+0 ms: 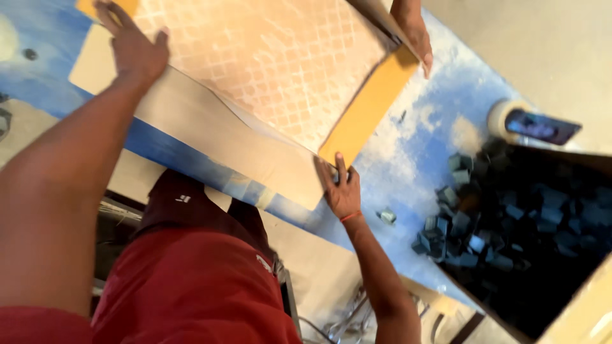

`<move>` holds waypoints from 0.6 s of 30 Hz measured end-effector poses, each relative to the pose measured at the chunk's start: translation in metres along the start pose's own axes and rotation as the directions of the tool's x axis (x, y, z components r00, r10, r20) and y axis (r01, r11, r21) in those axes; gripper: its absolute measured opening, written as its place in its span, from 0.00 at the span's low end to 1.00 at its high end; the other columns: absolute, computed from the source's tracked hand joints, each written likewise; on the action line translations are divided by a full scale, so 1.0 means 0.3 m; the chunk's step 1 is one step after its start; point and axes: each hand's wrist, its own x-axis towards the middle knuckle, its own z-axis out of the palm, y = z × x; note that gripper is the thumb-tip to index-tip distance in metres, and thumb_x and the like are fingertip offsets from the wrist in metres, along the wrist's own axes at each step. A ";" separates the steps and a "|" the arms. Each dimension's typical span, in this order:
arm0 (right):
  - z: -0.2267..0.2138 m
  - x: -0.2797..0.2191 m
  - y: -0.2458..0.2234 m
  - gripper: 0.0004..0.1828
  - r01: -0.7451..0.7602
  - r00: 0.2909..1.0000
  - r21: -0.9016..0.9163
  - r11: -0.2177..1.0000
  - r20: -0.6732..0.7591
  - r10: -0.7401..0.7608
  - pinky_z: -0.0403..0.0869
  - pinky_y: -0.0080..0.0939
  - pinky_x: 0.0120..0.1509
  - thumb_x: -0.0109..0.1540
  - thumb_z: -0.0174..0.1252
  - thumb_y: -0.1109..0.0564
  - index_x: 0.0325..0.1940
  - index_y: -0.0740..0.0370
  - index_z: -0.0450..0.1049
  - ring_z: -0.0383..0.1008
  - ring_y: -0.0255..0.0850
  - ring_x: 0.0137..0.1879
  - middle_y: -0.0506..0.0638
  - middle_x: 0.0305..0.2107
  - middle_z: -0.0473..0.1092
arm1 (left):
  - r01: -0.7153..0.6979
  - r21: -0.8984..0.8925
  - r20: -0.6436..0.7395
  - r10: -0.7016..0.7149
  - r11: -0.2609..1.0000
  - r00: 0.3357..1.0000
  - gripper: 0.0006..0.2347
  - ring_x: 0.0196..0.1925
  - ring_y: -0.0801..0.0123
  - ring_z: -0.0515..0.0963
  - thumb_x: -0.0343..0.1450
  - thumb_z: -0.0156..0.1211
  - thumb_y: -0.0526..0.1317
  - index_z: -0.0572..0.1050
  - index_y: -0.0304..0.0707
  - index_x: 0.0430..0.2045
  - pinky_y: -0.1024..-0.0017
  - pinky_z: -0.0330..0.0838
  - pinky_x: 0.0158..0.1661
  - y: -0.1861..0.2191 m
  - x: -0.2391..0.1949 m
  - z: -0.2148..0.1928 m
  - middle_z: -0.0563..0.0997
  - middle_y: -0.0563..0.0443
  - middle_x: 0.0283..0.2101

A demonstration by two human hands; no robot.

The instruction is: The person places ceramic tiles into custom-cut cardboard sheets, folds the flaps to encase the tiles, and moves the finished packages to a stack. They handle multiple tiles and boxes, using their hands to align the edges and secure the folds.

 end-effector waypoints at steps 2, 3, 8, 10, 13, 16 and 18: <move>-0.033 0.027 -0.037 0.41 -0.003 1.000 0.129 0.992 -0.015 0.005 0.68 0.59 0.62 0.49 0.59 0.65 0.69 0.53 0.71 0.61 0.60 0.63 0.63 0.70 0.53 | 0.065 0.031 0.083 -0.068 0.997 0.994 0.48 0.68 0.22 0.67 0.77 0.62 0.54 0.32 0.14 0.74 0.50 0.65 0.67 0.126 -0.045 -0.120 0.26 0.22 0.78; -0.050 0.033 -0.065 0.46 -0.028 1.000 0.256 0.966 -0.005 0.031 0.62 0.66 0.62 0.43 0.60 0.60 0.68 0.57 0.68 0.56 0.63 0.70 0.65 0.68 0.50 | 0.117 0.065 0.191 -0.128 0.991 0.973 0.51 0.68 0.24 0.68 0.75 0.62 0.57 0.31 0.18 0.76 0.52 0.66 0.67 0.180 -0.076 -0.181 0.25 0.22 0.79; -0.006 0.013 -0.080 0.31 -0.288 0.944 0.434 0.854 -0.021 0.329 0.58 0.53 0.77 0.54 0.63 0.65 0.61 0.44 0.80 0.50 0.51 0.76 0.55 0.76 0.55 | -0.107 0.216 0.288 0.042 0.971 0.957 0.61 0.74 0.26 0.54 0.65 0.69 0.69 0.32 0.17 0.72 0.53 0.59 0.68 0.153 -0.079 -0.349 0.28 0.19 0.74; 0.014 0.051 -0.056 0.22 -0.318 0.887 0.616 0.720 -0.076 0.456 0.58 0.51 0.76 0.56 0.67 0.59 0.53 0.42 0.84 0.50 0.49 0.72 0.51 0.75 0.58 | -0.148 0.245 0.395 0.041 0.958 0.918 0.64 0.75 0.29 0.51 0.60 0.69 0.72 0.32 0.21 0.73 0.53 0.58 0.68 0.189 -0.053 -0.463 0.30 0.22 0.75; 0.011 0.044 -0.037 0.14 -0.325 0.866 0.672 0.665 -0.071 0.495 0.54 0.52 0.82 0.62 0.66 0.60 0.50 0.49 0.86 0.50 0.56 0.80 0.49 0.73 0.61 | -0.310 0.320 0.618 0.051 0.895 0.784 0.60 0.75 0.33 0.54 0.58 0.67 0.72 0.39 0.33 0.76 0.52 0.57 0.69 0.168 -0.034 -0.564 0.34 0.29 0.78; -0.047 0.135 -0.052 0.15 -0.305 0.801 0.845 0.439 -0.022 0.598 0.57 0.51 0.83 0.61 0.68 0.63 0.52 0.57 0.84 0.56 0.54 0.80 0.54 0.72 0.66 | -0.520 0.333 0.720 0.144 0.786 0.679 0.56 0.74 0.41 0.56 0.54 0.75 0.67 0.49 0.41 0.72 0.51 0.59 0.65 0.128 0.055 -0.597 0.44 0.36 0.76; -0.115 0.175 -0.074 0.37 -0.386 0.666 0.913 0.130 0.178 0.725 0.69 0.46 0.74 0.57 0.71 0.59 0.71 0.61 0.71 0.68 0.49 0.69 0.57 0.66 0.67 | -0.587 0.340 0.643 0.274 0.735 0.715 0.34 0.70 0.50 0.72 0.68 0.60 0.59 0.70 0.47 0.70 0.54 0.69 0.65 0.045 0.129 -0.500 0.72 0.47 0.69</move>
